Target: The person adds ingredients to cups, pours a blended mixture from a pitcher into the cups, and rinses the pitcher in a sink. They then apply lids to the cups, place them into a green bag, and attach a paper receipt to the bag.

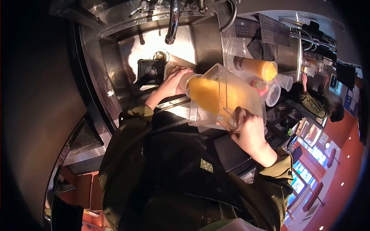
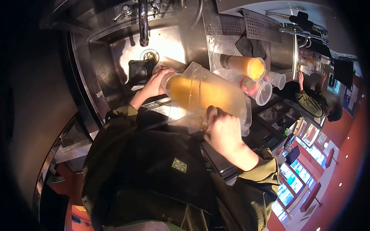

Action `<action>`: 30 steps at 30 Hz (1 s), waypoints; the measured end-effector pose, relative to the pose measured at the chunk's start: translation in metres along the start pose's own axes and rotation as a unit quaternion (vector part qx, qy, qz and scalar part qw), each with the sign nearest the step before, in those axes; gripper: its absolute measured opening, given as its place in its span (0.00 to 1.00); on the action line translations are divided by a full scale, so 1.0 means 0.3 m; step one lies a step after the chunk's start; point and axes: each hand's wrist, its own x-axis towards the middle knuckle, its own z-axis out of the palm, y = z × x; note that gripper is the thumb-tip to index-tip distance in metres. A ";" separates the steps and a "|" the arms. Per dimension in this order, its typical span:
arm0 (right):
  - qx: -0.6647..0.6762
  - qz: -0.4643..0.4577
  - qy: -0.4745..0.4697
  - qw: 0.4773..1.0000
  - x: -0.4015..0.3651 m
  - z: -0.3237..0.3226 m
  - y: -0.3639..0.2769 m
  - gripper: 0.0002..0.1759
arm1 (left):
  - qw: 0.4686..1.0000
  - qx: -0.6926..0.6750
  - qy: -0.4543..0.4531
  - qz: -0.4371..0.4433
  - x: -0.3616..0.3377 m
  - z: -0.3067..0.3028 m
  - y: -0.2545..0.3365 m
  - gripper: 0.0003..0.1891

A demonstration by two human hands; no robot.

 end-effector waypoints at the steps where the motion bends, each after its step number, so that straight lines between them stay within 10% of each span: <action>1: -0.007 0.002 -0.007 1.000 -0.003 -0.002 -0.002 0.23 | 1.000 -0.006 -0.001 -0.003 -0.005 0.002 -0.004 0.41; 30: 0.004 -0.006 0.006 1.000 0.003 -0.006 0.012 0.15 | 0.998 -0.061 0.019 0.000 -0.006 0.053 -0.031 0.41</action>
